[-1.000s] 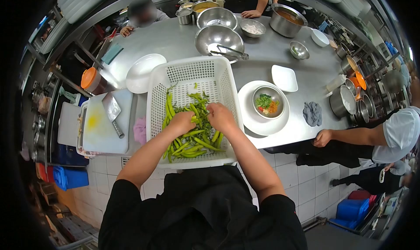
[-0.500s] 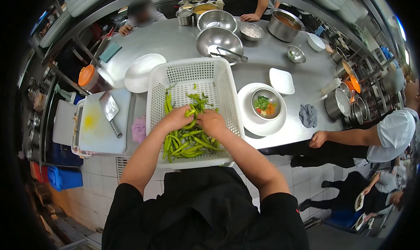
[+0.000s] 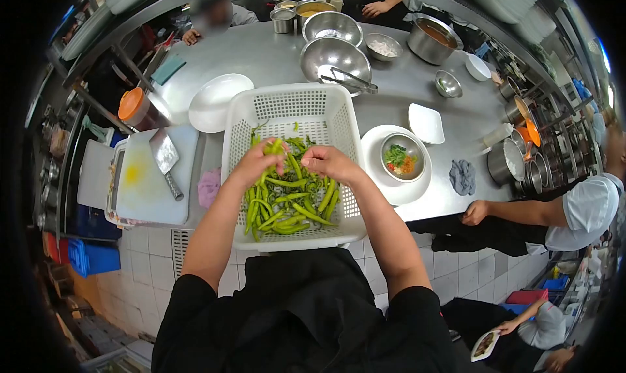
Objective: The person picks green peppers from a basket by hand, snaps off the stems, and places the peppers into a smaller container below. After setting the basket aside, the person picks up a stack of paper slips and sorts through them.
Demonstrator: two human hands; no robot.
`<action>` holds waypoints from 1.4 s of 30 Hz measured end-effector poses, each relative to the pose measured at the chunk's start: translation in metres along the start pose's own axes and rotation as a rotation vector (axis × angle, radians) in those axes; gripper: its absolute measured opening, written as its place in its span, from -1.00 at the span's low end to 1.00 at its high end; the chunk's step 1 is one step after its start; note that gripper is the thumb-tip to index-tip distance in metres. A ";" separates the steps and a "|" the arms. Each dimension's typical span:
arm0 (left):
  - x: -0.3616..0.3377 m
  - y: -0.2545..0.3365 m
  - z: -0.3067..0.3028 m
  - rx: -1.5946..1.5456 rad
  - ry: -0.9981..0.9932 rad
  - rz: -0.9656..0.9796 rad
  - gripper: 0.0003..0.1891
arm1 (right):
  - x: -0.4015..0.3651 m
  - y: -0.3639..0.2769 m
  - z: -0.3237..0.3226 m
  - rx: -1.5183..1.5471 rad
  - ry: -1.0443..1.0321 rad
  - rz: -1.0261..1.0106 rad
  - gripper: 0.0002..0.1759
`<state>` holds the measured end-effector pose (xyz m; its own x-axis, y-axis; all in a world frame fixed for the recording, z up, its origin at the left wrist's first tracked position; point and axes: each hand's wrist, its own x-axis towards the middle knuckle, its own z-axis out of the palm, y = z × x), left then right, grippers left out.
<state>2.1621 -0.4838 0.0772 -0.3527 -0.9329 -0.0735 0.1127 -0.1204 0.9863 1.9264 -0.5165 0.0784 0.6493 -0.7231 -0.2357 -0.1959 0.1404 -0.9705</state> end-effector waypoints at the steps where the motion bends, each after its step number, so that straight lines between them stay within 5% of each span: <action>1: 0.001 0.002 -0.001 -0.011 0.149 0.029 -0.78 | 0.008 0.002 -0.004 -0.197 0.046 -0.066 -0.78; 2: 0.003 0.003 -0.005 -0.012 0.152 0.030 -0.78 | 0.016 0.009 -0.004 -0.199 0.044 -0.066 -0.78; 4: 0.007 -0.002 -0.017 -0.038 0.271 0.029 -0.82 | 0.032 0.026 -0.005 -1.072 0.585 -0.394 -0.76; 5: 0.009 -0.006 -0.021 -0.058 0.314 0.027 -0.83 | 0.039 0.031 -0.008 -1.074 0.582 -0.397 -0.76; 7: 0.007 -0.007 -0.019 -0.089 0.350 0.034 -0.83 | 0.053 0.038 -0.011 -1.080 0.320 0.115 -0.68; 13: 0.004 0.001 -0.017 -0.116 0.448 0.012 -0.81 | 0.057 0.033 -0.018 -0.804 0.473 0.012 -0.66; 22: 0.006 -0.009 -0.017 0.148 0.473 0.026 -0.71 | 0.070 0.025 -0.007 -0.944 0.365 -0.066 -0.75; 28: 0.004 -0.001 -0.006 0.336 0.241 -0.080 -0.72 | 0.038 -0.039 0.017 -0.708 0.237 -0.273 -0.77; 32: 0.009 -0.007 -0.011 0.308 0.213 -0.078 -0.72 | 0.044 -0.038 0.027 -0.381 0.261 -0.291 -0.74; 34: 0.008 -0.008 -0.012 0.019 0.337 -0.098 -0.76 | 0.061 -0.014 0.015 -0.262 0.379 -0.046 -0.66; 35: 0.009 -0.010 -0.014 0.020 0.339 -0.096 -0.76 | 0.067 0.007 0.009 -0.263 0.377 -0.048 -0.66; 37: 0.009 -0.011 -0.019 -0.142 0.329 -0.038 -0.79 | 0.074 0.039 0.001 -1.079 0.287 0.206 -0.59; 42: 0.005 -0.001 -0.012 -0.243 0.361 -0.102 -0.81 | 0.078 0.065 0.004 -1.094 0.179 0.253 -0.58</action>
<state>2.1717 -0.4928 0.0742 -0.0313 -0.9655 -0.2585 0.3244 -0.2544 0.9111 1.9669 -0.5608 -0.0030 0.4029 -0.8566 -0.3223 -0.8997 -0.3062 -0.3110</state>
